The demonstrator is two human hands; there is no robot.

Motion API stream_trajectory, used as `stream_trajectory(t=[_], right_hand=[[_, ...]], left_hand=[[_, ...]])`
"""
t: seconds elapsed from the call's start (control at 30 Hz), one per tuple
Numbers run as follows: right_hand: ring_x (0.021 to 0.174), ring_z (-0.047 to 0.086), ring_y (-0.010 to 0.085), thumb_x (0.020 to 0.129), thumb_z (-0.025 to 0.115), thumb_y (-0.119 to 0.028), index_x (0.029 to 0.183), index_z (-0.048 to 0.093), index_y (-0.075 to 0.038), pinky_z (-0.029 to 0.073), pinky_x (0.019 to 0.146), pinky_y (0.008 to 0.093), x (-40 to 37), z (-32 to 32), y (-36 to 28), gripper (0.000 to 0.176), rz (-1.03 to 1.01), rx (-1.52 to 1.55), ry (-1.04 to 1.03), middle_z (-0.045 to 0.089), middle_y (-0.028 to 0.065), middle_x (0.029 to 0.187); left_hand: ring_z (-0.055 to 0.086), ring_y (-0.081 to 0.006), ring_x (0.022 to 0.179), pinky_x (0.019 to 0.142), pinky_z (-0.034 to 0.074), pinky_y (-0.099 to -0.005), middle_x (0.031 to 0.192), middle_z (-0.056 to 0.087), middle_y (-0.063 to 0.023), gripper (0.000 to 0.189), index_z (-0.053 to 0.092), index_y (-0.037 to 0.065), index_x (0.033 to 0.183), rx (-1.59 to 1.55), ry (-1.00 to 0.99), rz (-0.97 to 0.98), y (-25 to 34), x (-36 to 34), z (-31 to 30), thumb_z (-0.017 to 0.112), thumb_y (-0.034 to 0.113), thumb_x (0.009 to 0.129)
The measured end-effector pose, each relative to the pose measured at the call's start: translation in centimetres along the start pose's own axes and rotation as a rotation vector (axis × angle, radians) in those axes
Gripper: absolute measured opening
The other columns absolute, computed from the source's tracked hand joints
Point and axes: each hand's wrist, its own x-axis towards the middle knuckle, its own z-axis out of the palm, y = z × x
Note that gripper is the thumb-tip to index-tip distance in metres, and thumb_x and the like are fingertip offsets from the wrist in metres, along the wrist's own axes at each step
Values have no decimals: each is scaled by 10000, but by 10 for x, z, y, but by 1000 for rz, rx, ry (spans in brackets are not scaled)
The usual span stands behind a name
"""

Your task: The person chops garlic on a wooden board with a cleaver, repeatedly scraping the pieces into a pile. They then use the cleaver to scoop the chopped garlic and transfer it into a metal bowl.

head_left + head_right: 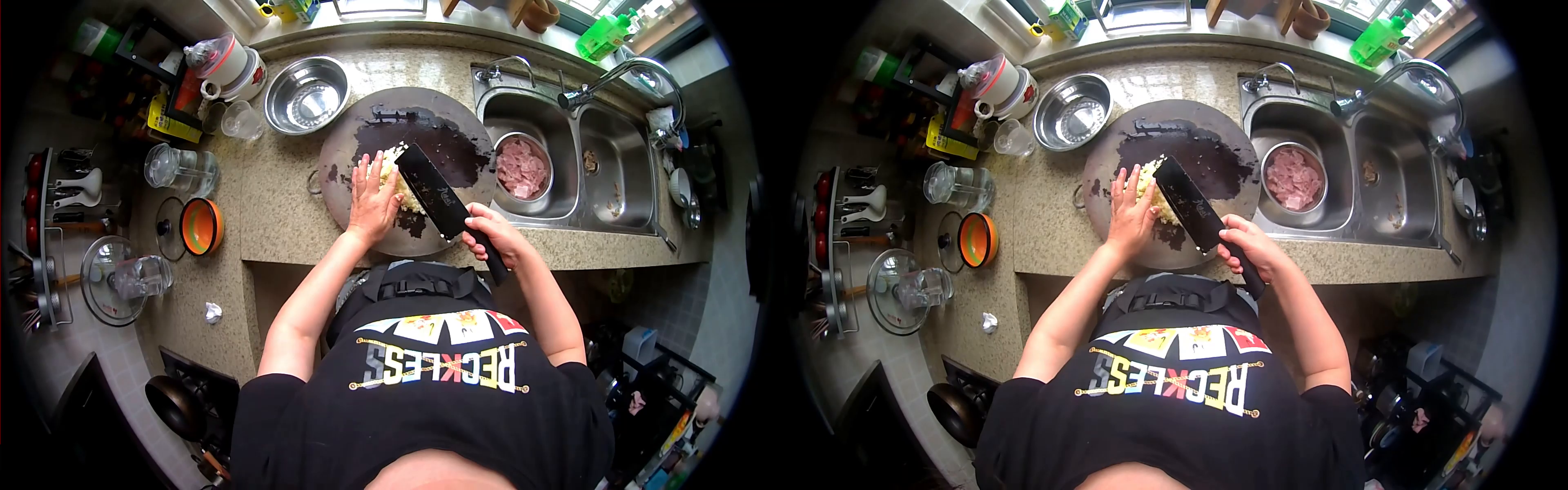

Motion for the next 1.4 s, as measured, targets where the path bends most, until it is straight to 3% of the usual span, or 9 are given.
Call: stream_trajectory(t=[0.13,0.37,0.5,0.57,0.77,0.97,1.03,1.23,1.4], right_hand=[[475,467,63,983,527,-175,1071,491,-134,364,405,205,2,-2,-3,104,-36,-49,35,543,9,671],[466,458,72,1005,502,-170,1063,466,-131,365,405,213,28,11,-15,78,-173,50,45,540,19,685],[459,452,79,1011,496,-164,1063,466,-126,367,405,215,48,27,-16,71,-282,151,18,541,23,689],[463,453,78,1013,489,-152,1072,468,-124,371,408,214,58,34,-18,69,-300,145,14,540,22,688],[478,459,90,1010,481,-147,1104,465,-127,387,427,220,82,51,-14,97,-403,117,-44,532,20,694],[489,461,73,1010,479,-136,1111,469,-132,394,425,219,84,48,-16,102,-457,101,28,525,10,680],[485,462,80,1006,493,-126,1085,465,-127,402,424,232,81,44,-17,83,-445,129,38,528,10,681],[485,454,83,1005,503,-120,1136,469,-136,384,440,235,80,35,-13,137,-461,-5,94,532,11,687],[489,455,89,995,531,-112,1172,456,-138,380,441,240,70,27,-10,195,-451,-59,137,531,12,688]], left_hand=[[403,-416,1340,1125,341,-471,1369,536,-197,372,633,37,1272,-159,158,-26,-2,5,-2,615,150,918],[586,-300,1016,914,465,-409,983,667,-92,160,751,49,982,-290,276,-43,23,17,-18,715,61,827],[600,-224,854,803,468,-335,837,642,-58,121,728,37,855,-626,259,-362,20,19,-8,746,156,854],[594,-140,810,752,475,-290,837,641,-27,218,716,19,829,-1097,81,-673,18,20,-6,731,221,911],[550,-135,830,750,476,-293,889,591,-62,409,558,10,1068,-918,189,-560,26,26,10,733,347,916],[552,-222,862,802,457,-362,917,609,-81,254,642,36,977,-778,191,-578,11,11,14,749,235,861],[534,-271,924,848,431,-394,929,615,-84,157,711,63,947,-364,251,-335,11,8,7,730,181,846],[530,-287,939,855,429,-406,922,599,-73,192,741,95,979,-213,257,-114,8,24,-3,685,93,796],[590,-255,787,748,484,-366,809,617,-61,194,725,73,965,-32,206,78,4,28,-14,663,79,782]])
